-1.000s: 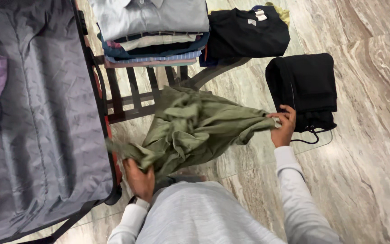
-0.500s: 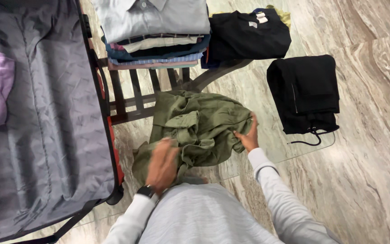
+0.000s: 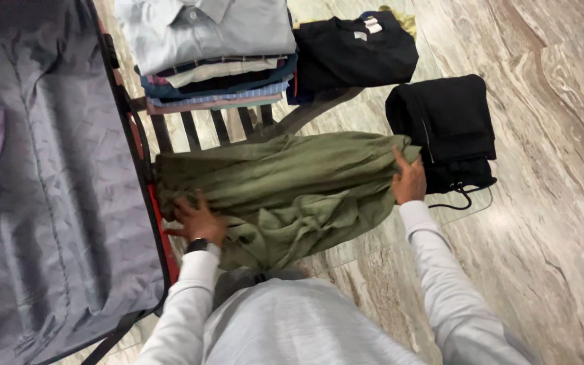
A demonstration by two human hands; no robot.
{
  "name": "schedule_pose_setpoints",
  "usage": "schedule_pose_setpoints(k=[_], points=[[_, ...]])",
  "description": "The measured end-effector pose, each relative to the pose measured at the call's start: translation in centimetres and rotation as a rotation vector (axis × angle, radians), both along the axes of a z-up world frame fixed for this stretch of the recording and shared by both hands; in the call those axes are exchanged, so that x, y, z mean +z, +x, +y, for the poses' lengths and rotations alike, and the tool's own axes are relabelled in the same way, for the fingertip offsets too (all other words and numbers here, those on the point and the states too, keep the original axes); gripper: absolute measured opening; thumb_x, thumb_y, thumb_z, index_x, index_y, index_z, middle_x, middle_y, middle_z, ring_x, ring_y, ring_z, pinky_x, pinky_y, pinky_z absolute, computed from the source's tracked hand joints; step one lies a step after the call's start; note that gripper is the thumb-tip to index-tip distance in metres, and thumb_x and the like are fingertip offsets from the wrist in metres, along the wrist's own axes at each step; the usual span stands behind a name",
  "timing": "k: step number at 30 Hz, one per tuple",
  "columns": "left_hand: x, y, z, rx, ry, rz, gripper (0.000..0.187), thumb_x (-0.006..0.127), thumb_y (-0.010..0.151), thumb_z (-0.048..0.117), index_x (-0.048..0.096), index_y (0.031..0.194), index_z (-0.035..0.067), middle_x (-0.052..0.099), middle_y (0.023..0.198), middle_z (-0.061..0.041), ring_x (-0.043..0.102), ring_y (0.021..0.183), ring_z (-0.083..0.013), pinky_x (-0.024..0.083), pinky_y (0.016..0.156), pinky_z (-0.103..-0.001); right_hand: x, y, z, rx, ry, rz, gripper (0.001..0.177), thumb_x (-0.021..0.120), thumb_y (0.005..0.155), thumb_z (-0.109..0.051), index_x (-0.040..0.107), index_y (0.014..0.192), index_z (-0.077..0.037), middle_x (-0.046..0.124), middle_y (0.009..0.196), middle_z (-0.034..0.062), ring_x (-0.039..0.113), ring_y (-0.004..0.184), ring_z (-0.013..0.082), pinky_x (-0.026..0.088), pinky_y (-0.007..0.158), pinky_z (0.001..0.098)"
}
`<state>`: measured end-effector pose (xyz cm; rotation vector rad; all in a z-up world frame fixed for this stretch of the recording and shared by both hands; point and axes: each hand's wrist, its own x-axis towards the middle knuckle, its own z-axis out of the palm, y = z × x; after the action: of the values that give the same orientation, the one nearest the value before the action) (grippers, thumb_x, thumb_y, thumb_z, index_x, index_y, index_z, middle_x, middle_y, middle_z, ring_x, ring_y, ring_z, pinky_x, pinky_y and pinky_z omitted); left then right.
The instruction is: The person folds a plaid shirt, a grey shirt, a black t-shirt, and a pair of green trousers, placing each item into an open suitcase.
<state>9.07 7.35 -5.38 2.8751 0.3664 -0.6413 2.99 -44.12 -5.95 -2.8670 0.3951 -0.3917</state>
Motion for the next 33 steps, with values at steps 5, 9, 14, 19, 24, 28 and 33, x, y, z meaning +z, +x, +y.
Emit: schedule_pose_setpoints(k=[5, 9, 14, 19, 24, 28, 33], points=[[-1.7, -1.9, 1.9, -0.119, -0.087, -0.395, 0.079, 0.068, 0.082, 0.01, 0.035, 0.153, 0.005, 0.019, 0.166, -0.021, 0.022, 0.156, -0.0405, 0.023, 0.126, -0.061, 1.2, 0.3, 1.1, -0.042, -0.295, 0.056, 0.058, 0.084, 0.067, -0.014, 0.072, 0.123, -0.022, 0.044, 0.151, 0.0279, 0.047, 0.128, 0.0517, 0.046, 0.094, 0.0612], [-2.9, -3.6, -0.7, -0.554, -0.413, -0.687, 0.055, 0.06, 0.1, 0.002, 0.045, 0.151, 0.014, 0.027, 0.171, -0.007, 0.026, 0.158, -0.0278, 0.029, 0.137, -0.047, -2.1, 1.5, 4.5, -0.03, -0.031, 0.035, 0.035, 0.073, 0.096, -0.021, 0.068, 0.131, -0.014, 0.052, 0.141, 0.0203, 0.052, 0.131, 0.0419, 0.048, 0.106, 0.0535], [1.6, -3.5, -3.3, -0.558, -0.201, -0.065, 0.103, 0.081, 0.075, 0.033, 0.024, 0.161, 0.025, 0.004, 0.171, -0.015, 0.014, 0.154, -0.0356, 0.02, 0.118, -0.068, -5.1, 3.3, 9.5, 0.117, 0.04, 0.266, 0.068, 0.078, 0.086, -0.046, 0.054, 0.147, -0.031, 0.036, 0.155, 0.021, 0.037, 0.139, 0.0498, 0.037, 0.105, 0.0685], [1.3, -1.5, -0.6, -0.29, -0.223, 0.067, 0.108, 0.085, 0.079, 0.051, 0.018, 0.161, 0.03, 0.002, 0.17, -0.011, 0.017, 0.152, -0.0384, 0.02, 0.117, -0.07, -3.7, 2.9, 9.0, 0.078, 0.023, 0.378, 0.063, 0.071, 0.092, -0.053, 0.044, 0.149, -0.046, 0.027, 0.161, 0.0145, 0.033, 0.147, 0.0441, 0.035, 0.109, 0.0663], [-5.1, 1.5, 3.9, -0.265, -0.075, -0.132, 0.089, 0.076, 0.089, 0.032, 0.03, 0.166, 0.031, 0.016, 0.177, -0.01, 0.03, 0.151, -0.0417, 0.037, 0.108, -0.064, -4.1, 4.0, 3.5, 0.26, 0.039, 0.186, 0.067, 0.064, 0.099, -0.02, 0.044, 0.161, -0.037, 0.031, 0.169, 0.0183, 0.046, 0.142, 0.0421, 0.046, 0.11, 0.0506], [-5.9, 2.7, 2.6, -0.328, 0.15, -0.068, 0.086, 0.074, 0.09, 0.045, 0.033, 0.164, 0.027, 0.021, 0.173, -0.013, 0.017, 0.158, -0.0387, 0.026, 0.117, -0.06, -5.6, 6.6, 0.1, 0.316, 0.035, 0.367, 0.064, 0.071, 0.095, -0.016, 0.048, 0.154, -0.027, 0.047, 0.154, 0.0139, 0.053, 0.136, 0.0378, 0.047, 0.113, 0.0457], [-4.7, 5.7, 1.4, -0.316, 0.162, 0.031, 0.09, 0.062, 0.093, 0.066, 0.026, 0.162, 0.019, 0.012, 0.168, -0.023, 0.001, 0.159, -0.0418, 0.017, 0.121, -0.061, -7.3, 9.8, -0.4, 0.161, -0.048, 0.56, 0.04, 0.065, 0.11, -0.039, 0.055, 0.145, -0.023, 0.051, 0.155, 0.0121, 0.052, 0.143, 0.0332, 0.047, 0.118, 0.0452]])
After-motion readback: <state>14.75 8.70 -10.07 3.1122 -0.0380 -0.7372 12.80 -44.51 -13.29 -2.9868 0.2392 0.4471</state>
